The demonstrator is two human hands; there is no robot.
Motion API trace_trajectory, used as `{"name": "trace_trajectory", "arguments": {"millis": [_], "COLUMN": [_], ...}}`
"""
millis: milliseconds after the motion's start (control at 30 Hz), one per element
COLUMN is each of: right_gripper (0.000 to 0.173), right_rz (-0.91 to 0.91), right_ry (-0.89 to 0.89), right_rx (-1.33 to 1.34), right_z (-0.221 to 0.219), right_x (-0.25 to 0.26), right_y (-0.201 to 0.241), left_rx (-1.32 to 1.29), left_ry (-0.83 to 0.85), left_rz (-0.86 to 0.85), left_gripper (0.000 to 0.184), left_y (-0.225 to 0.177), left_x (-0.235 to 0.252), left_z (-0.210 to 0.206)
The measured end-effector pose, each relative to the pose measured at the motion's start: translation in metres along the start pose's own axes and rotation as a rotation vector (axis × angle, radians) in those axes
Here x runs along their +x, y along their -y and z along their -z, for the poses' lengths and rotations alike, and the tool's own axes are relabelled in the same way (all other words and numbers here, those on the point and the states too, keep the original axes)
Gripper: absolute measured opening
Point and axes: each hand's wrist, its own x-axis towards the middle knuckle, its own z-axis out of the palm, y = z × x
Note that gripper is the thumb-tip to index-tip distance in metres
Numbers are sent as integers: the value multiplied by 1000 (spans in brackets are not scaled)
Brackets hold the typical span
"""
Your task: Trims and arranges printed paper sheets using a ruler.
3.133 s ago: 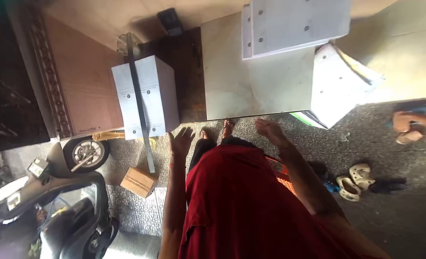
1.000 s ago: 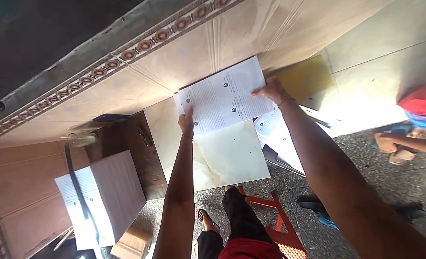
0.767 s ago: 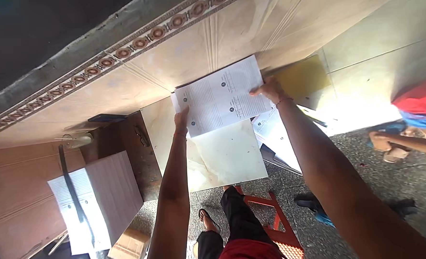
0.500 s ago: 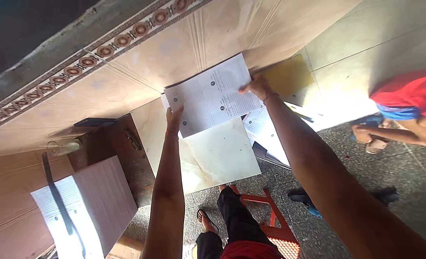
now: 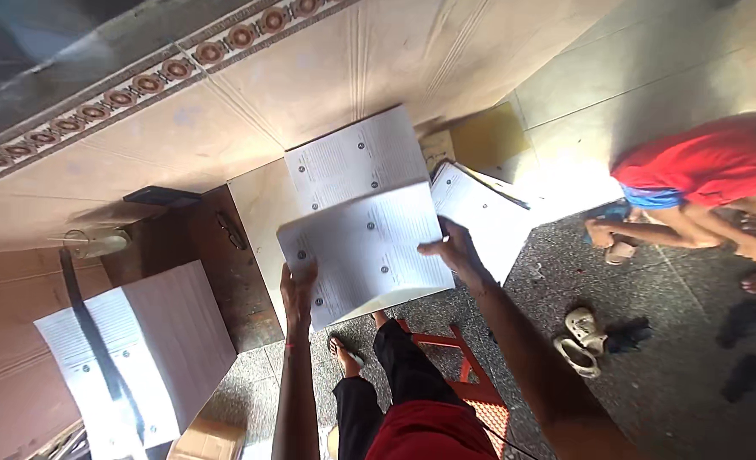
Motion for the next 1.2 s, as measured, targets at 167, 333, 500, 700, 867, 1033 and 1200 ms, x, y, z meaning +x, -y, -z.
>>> {"name": "trace_trajectory", "arguments": {"millis": [167, 333, 500, 700, 867, 1033, 1200], "right_gripper": [60, 55, 52, 53, 53, 42, 34], "right_rz": [-182, -248, -112, 118, -134, -238, -64], "right_ry": [63, 40, -53, -96, 98, 45, 7], "right_rx": [-25, -132, -428, -748, -685, -343, -37], "right_z": [-60, -92, -127, -191, -149, -102, -88], "right_x": [-33, -53, -95, -129, -80, -19, -19], "right_y": [-55, -71, -45, -53, -38, -58, -60], "left_rx": [-34, 85, 495, 695, 646, 462, 174], "left_ry": [-21, -24, -47, -38, 43, 63, 91], "left_rz": [137, 188, 230, -35, 117, 143, 14], "left_gripper": [47, 48, 45, 57, 47, 42, 30], "left_y": [84, 132, 93, 103, 98, 105, 91], "left_x": [-34, -33, -57, -81, -44, -1, 12], "left_z": [36, 50, 28, -15, 20, 49, 67]}}
